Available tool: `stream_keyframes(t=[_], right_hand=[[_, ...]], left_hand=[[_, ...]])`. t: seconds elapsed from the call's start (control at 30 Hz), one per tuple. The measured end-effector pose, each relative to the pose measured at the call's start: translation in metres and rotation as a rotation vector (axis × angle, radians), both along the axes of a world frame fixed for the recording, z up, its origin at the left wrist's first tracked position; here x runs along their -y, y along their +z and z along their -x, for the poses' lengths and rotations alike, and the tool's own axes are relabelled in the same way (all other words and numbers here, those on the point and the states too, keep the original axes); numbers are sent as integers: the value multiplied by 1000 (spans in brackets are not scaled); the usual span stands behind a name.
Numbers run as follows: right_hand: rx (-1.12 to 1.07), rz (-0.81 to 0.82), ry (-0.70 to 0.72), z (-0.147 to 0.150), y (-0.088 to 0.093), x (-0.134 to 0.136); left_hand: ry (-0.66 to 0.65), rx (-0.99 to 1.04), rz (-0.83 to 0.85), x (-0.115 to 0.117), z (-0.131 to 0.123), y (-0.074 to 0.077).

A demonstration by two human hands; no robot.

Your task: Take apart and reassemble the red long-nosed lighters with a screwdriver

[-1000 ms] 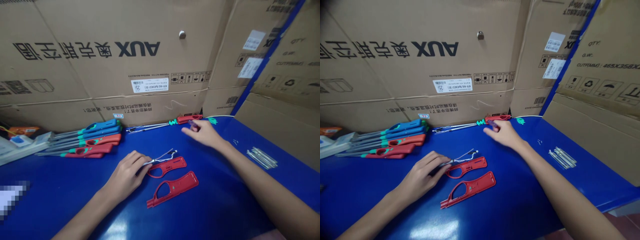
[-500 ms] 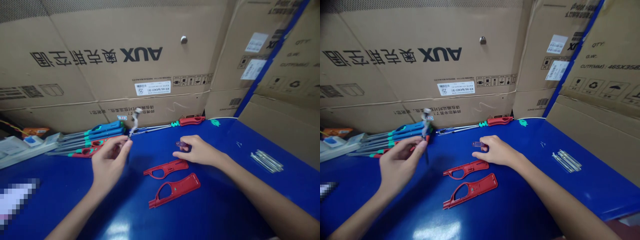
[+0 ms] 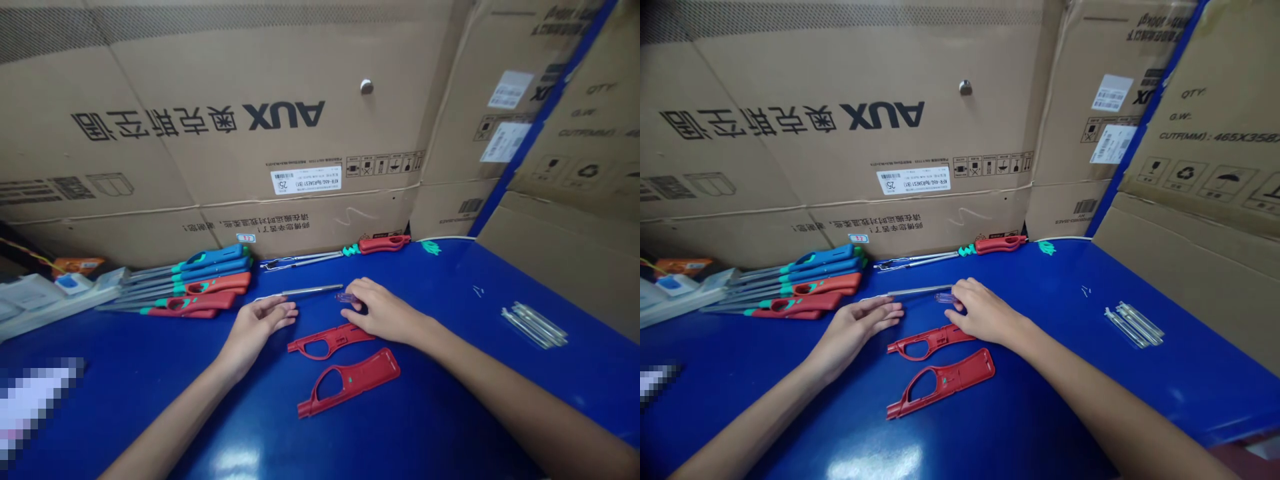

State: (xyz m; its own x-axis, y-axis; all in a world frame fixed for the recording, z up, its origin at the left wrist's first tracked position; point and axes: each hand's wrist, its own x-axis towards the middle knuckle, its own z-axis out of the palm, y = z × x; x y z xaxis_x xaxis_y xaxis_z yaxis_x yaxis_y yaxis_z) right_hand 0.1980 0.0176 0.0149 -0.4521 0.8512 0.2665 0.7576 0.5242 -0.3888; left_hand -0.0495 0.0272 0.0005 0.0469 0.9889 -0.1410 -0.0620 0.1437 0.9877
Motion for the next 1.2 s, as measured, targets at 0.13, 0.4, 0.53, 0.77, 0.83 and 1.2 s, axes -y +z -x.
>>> stream_keyframes(t=[0.13, 0.4, 0.53, 0.77, 0.83, 1.2], right_hand=[[34, -50, 34, 15, -4, -7], [177, -48, -20, 35, -11, -32], [229, -66, -87, 38, -13, -50], [266, -112, -131, 54, -14, -70], [264, -113, -136, 59, -16, -77], [269, -121, -267, 76, -18, -117]], left_hand=[[-130, -81, 0, 4, -3, 5], [-220, -239, -116, 0, 3, 2], [-249, -309, -193, 4, 3, -1], [-264, -387, -290, 5, 2, -7], [-269, -404, -310, 5, 3, -8], [-298, -472, -377, 5, 5, -15]])
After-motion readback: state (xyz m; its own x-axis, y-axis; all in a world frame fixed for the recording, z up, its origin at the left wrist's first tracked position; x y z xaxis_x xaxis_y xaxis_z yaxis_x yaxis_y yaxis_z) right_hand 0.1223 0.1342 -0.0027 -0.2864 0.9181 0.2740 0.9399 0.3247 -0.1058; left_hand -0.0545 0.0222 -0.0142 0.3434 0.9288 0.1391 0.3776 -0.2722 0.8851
